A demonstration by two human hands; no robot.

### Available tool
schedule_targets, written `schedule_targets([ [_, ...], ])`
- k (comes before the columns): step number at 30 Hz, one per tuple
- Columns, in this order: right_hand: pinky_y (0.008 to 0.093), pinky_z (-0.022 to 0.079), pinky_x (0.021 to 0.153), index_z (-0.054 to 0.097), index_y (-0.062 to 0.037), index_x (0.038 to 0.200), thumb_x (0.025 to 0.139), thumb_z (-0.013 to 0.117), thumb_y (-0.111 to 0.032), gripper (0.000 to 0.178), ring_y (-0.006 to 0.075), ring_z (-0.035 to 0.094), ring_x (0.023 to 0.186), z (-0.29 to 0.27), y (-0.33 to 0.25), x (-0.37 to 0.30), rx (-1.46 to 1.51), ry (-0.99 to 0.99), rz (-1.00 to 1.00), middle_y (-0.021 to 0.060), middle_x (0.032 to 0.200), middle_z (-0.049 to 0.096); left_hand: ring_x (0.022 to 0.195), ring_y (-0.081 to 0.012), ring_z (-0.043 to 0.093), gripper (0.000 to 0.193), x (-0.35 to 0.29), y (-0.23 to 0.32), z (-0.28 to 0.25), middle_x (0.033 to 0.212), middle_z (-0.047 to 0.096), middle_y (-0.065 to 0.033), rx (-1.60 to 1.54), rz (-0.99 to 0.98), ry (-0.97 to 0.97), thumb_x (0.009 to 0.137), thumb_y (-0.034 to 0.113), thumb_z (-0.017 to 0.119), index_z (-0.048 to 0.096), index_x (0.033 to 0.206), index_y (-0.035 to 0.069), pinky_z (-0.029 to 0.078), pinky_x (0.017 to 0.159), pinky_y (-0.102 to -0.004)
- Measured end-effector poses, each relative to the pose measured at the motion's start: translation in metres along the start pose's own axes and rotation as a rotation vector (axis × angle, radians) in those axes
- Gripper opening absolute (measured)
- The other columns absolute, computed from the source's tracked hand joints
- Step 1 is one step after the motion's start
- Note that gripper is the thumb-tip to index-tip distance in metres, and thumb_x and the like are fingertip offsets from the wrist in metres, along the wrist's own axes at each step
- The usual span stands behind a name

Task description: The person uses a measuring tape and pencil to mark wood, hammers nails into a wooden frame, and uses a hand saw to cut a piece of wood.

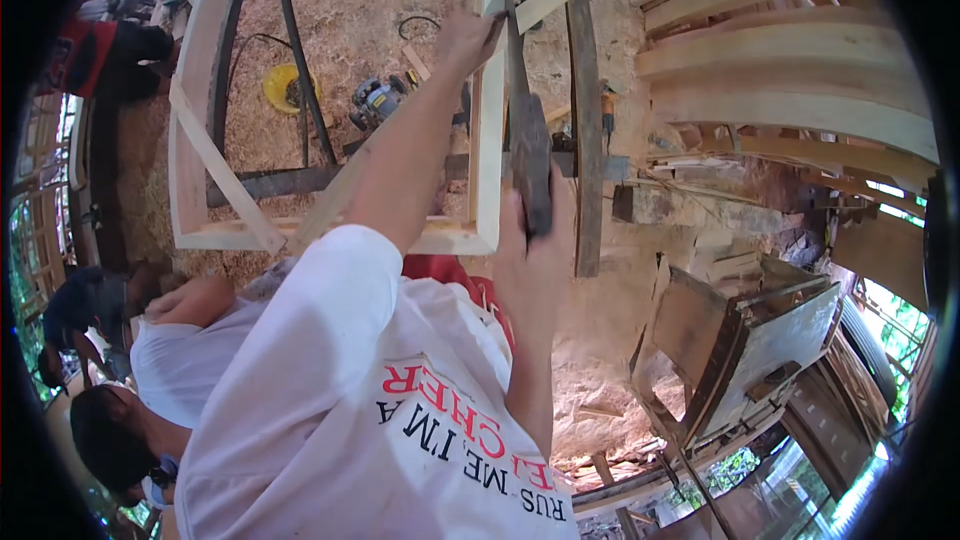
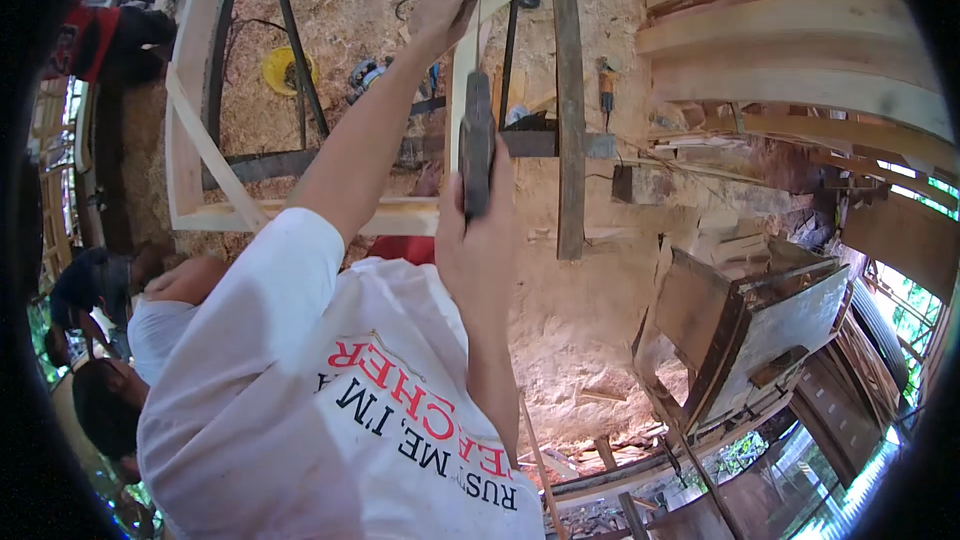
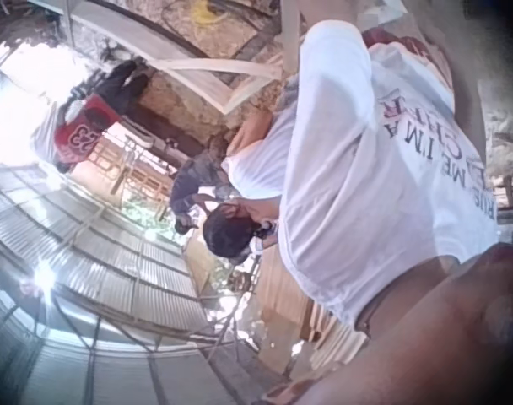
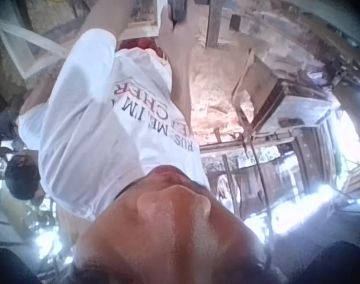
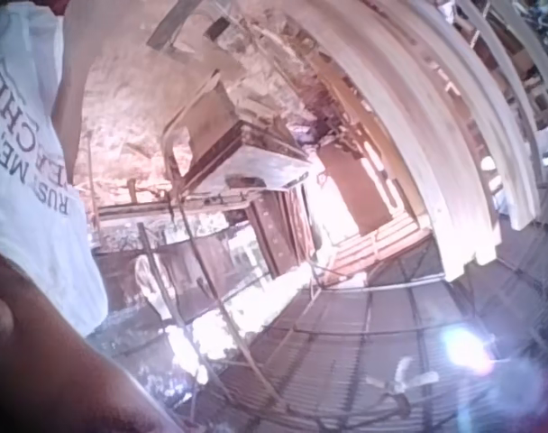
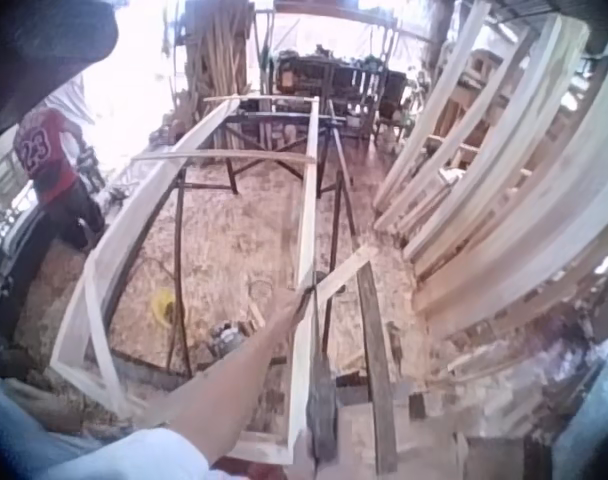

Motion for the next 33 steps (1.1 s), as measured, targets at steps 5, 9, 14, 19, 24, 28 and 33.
schedule_targets([
  [5,0.0361,0.054,0.081,0.041,0.0035,0.149,0.098,0.058,-0.01,0.055,0.0294,0.071,0.094,-0.004,0.02,-0.014,-0.035,0.05,-0.285,0.0232,0.113,0.068,0.095,-0.0384,0.072,0.052,0.016,-0.005,0.006,0.097,0.075,-0.0215,-0.088,-0.099,-0.065,0.083,0.055,0.073,0.077,0.092,0.004,0.056,0.08,-0.0459],
  [9,0.0371,0.053,0.082,0.041,0.0047,0.147,0.099,0.058,-0.011,0.054,0.0297,0.07,0.094,0.008,0.005,0.009,-0.065,0.067,-0.187,0.0233,0.112,0.068,0.066,-0.0288,0.068,0.054,0.004,0.0,0.011,0.07,0.071,-0.0146,-0.174,-0.046,-0.006,0.086,0.055,0.075,0.075,0.077,0.001,0.05,0.061,-0.0426],
  [14,0.0339,0.051,0.089,0.049,0.0082,0.142,0.099,0.062,-0.017,0.051,0.0192,0.064,0.096,0.039,0.021,0.043,0.0,0.038,-0.156,0.0168,0.109,0.068,0.074,-0.022,0.07,0.037,0.039,-0.048,0.014,0.091,0.074,-0.0121,-0.794,-0.132,-0.226,0.1,0.036,0.064,0.07,0.111,0.001,0.053,0.063,-0.0397],
  [19,0.0348,0.05,0.092,0.05,0.005,0.141,0.1,0.064,-0.02,0.05,0.0211,0.065,0.102,0.008,0.038,0.056,0.006,0.103,-0.058,0.0163,0.113,0.069,0.095,-0.0194,0.072,0.037,-0.042,-0.052,-0.082,0.112,0.073,-0.0133,-0.457,0.072,-0.424,0.097,0.03,0.064,0.067,0.121,0.002,0.058,0.072,-0.0359],
  [24,0.0314,0.05,0.082,0.053,0.003,0.138,0.1,0.062,-0.017,0.044,0.0159,0.062,0.088,0.016,0.04,0.064,0.026,0.013,-0.06,0.0109,0.1,0.067,0.106,-0.0173,0.07,0.044,-0.061,-0.173,-0.21,0.123,0.072,-0.012,-0.04,0.127,-0.454,0.104,0.036,0.059,0.056,0.136,0.006,0.055,0.088,-0.0342],
  [28,0.0254,0.045,0.056,0.057,0.0007,0.128,0.101,0.061,-0.018,0.033,0.007,0.053,0.064,0.02,0.024,0.051,0.117,-0.012,0.033,0.003,0.08,0.059,0.104,-0.0149,0.068,0.041,-0.087,-0.225,-0.279,0.121,0.072,-0.0081,-0.11,0.076,-0.31,0.104,0.034,0.06,0.057,0.137,0.01,0.052,0.092,-0.0321],
  [33,0.0239,0.038,0.048,0.059,-0.0004,0.12,0.101,0.063,-0.02,0.028,0.0045,0.047,0.057,0.022,0.035,0.056,0.207,0.026,0.042,-0.0013,0.071,0.053,0.104,-0.0165,0.07,0.032,-0.117,-0.226,-0.296,0.118,0.072,-0.0106,-0.291,-0.037,-0.052,0.102,0.026,0.06,0.06,0.126,0.004,0.056,0.08,-0.0326],
])
Point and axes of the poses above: each hand's wrist, its own x-axis towards the middle knuckle, its own z-axis out of the palm, y = z × x, the point moved 1 cm from there along x, towards the middle knuckle
